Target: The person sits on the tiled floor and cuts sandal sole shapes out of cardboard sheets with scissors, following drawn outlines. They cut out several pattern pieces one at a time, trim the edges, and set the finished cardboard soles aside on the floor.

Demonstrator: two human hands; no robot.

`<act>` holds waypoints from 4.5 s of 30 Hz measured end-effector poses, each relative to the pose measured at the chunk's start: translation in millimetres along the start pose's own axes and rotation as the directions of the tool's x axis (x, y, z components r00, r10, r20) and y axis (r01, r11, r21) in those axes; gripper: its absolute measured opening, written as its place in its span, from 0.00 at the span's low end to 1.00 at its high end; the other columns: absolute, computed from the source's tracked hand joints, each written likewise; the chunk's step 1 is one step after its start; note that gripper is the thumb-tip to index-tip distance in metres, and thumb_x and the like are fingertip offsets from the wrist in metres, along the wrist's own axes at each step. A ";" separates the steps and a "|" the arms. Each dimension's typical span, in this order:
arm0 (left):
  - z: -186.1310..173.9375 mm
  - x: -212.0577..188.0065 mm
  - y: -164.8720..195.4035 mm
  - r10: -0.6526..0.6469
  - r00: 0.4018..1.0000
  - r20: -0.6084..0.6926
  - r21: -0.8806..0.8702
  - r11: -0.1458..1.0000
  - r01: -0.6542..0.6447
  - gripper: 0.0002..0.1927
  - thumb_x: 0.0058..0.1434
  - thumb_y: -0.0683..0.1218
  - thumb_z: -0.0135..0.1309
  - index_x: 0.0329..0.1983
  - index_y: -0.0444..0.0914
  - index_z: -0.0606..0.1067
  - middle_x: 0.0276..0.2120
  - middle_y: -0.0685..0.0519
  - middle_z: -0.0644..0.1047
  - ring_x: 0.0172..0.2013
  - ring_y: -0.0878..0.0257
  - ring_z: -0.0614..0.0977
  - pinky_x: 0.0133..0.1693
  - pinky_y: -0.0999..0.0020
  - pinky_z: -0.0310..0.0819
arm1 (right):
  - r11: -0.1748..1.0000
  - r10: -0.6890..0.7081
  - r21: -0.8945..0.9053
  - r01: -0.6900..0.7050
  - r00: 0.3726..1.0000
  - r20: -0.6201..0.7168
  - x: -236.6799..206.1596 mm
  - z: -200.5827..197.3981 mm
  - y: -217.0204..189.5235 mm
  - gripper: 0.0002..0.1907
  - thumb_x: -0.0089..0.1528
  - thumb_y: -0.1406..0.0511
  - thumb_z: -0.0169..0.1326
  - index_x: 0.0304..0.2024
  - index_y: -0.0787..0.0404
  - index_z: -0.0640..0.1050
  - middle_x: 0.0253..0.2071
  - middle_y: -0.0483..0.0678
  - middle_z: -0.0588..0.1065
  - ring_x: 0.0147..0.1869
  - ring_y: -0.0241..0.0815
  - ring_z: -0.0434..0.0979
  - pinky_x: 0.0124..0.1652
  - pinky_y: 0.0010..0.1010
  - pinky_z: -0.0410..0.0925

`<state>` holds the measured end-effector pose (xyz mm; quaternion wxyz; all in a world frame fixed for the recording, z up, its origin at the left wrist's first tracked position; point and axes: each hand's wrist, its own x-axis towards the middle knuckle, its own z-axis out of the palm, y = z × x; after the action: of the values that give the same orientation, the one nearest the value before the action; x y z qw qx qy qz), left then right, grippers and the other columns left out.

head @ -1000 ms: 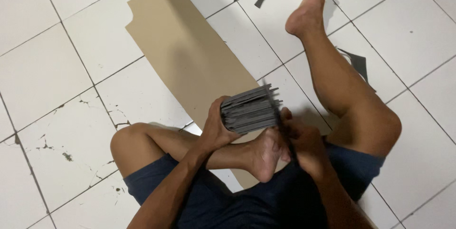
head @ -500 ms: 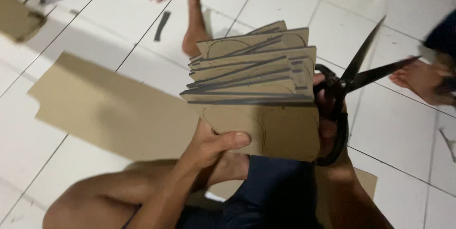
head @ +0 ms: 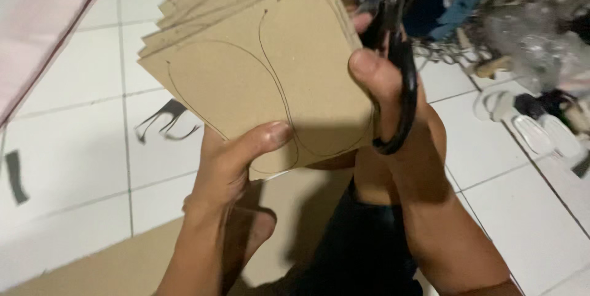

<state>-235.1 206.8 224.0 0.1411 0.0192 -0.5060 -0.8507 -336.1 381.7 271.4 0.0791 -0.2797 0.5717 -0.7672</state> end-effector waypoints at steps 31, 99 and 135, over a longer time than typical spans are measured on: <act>430.0 193.4 -385.7 -0.822 -0.006 0.570 0.821 0.569 0.053 0.44 0.62 0.42 0.56 0.81 0.45 0.53 0.59 0.35 0.73 0.52 0.37 0.81 0.42 0.45 0.80 | 0.564 -0.471 -0.501 -0.657 0.241 -0.848 -210.6 -377.3 66.0 0.33 0.56 0.62 0.65 0.60 0.57 0.66 0.60 0.60 0.68 0.65 0.51 0.69 0.62 0.36 0.68; 842.8 -958.3 -759.6 -0.048 -0.055 -0.997 -0.066 0.272 0.960 0.13 0.56 0.47 0.57 0.45 0.51 0.81 0.45 0.59 0.77 0.52 0.58 0.75 0.53 0.58 0.70 | 0.639 0.746 -0.699 0.322 -0.483 0.459 -792.1 -531.3 16.0 0.43 0.46 0.53 0.70 0.56 0.62 0.66 0.46 0.55 0.73 0.52 0.45 0.77 0.52 0.37 0.68; 906.2 -1050.2 -746.9 0.174 -0.045 -0.984 0.164 0.972 0.165 0.23 0.76 0.53 0.42 0.56 0.29 0.75 0.45 0.46 0.80 0.44 0.58 0.78 0.50 0.61 0.72 | 0.627 0.662 0.162 -0.762 0.631 0.404 -890.2 -908.6 -221.2 0.17 0.72 0.57 0.56 0.58 0.58 0.74 0.51 0.44 0.77 0.48 0.36 0.74 0.38 0.25 0.63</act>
<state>448.6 1589.3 -97.1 0.4621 0.6431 -0.3423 -0.5057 -24.6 1605.2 1.2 0.5111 -0.1255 0.4845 -0.6987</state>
